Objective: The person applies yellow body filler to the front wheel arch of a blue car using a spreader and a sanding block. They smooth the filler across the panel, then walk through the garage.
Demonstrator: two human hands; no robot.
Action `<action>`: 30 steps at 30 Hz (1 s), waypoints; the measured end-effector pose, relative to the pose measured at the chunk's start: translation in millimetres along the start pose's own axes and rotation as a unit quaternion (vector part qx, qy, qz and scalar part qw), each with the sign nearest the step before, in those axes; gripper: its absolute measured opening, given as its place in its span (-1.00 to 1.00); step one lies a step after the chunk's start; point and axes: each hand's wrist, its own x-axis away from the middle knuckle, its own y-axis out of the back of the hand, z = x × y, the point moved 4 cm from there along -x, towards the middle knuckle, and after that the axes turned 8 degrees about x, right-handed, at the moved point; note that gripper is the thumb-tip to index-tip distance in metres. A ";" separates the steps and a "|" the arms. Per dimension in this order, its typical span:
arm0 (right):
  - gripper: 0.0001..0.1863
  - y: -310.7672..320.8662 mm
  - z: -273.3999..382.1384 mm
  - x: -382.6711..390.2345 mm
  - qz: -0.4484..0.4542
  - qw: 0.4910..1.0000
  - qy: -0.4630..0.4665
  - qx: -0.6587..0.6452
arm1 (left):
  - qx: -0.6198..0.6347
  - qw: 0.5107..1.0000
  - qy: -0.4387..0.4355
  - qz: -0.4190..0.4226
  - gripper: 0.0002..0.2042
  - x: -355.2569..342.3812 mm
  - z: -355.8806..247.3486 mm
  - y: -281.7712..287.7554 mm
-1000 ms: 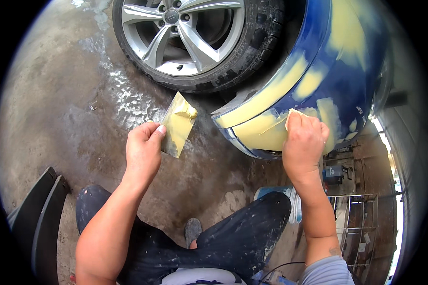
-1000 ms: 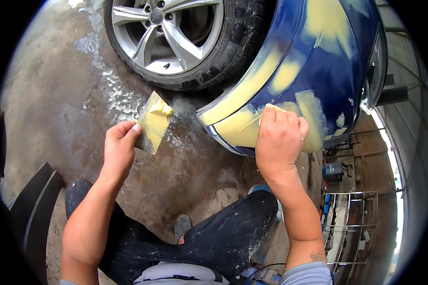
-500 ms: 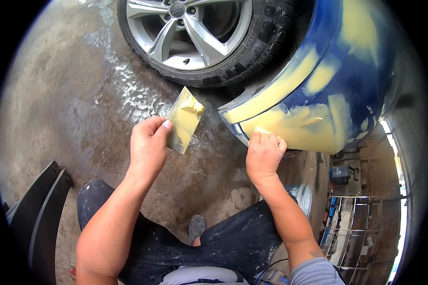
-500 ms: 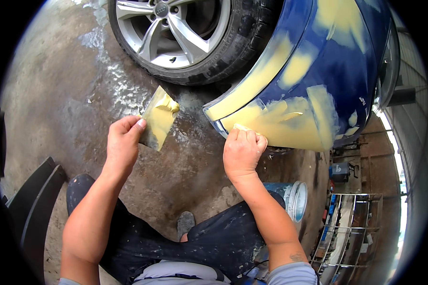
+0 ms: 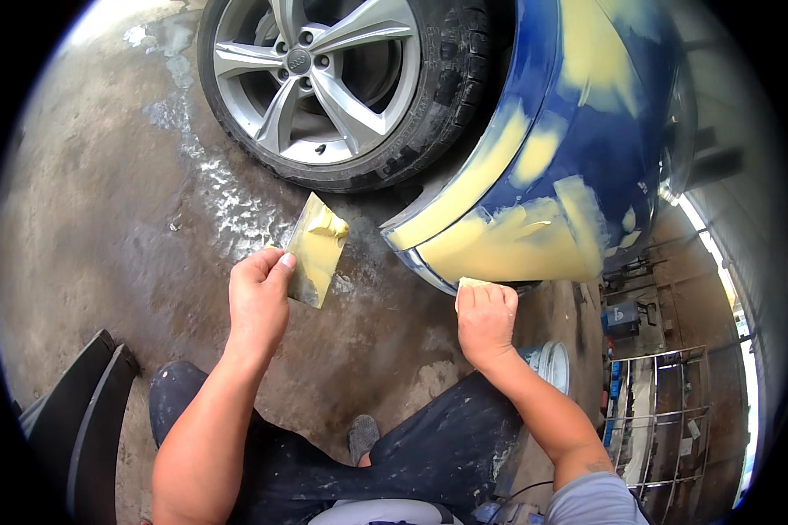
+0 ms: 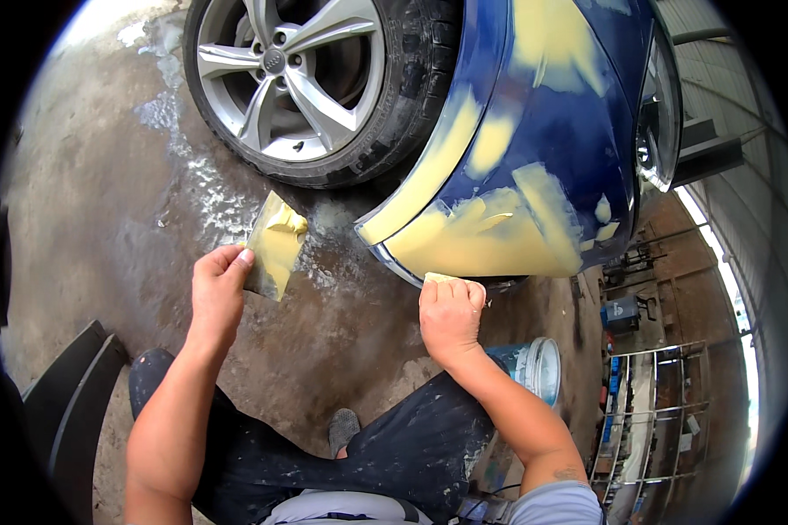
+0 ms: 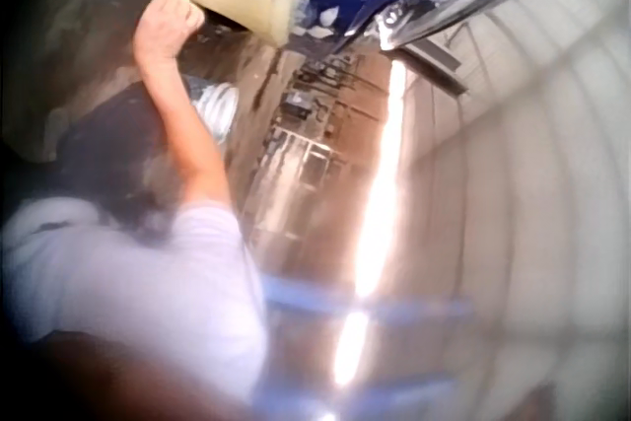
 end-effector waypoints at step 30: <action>-0.97 8.7 -27.0 -28.8 -0.044 0.997 -0.037 0.049 | -0.007 0.999 0.018 0.030 -0.80 -5.3 23.4 -14.9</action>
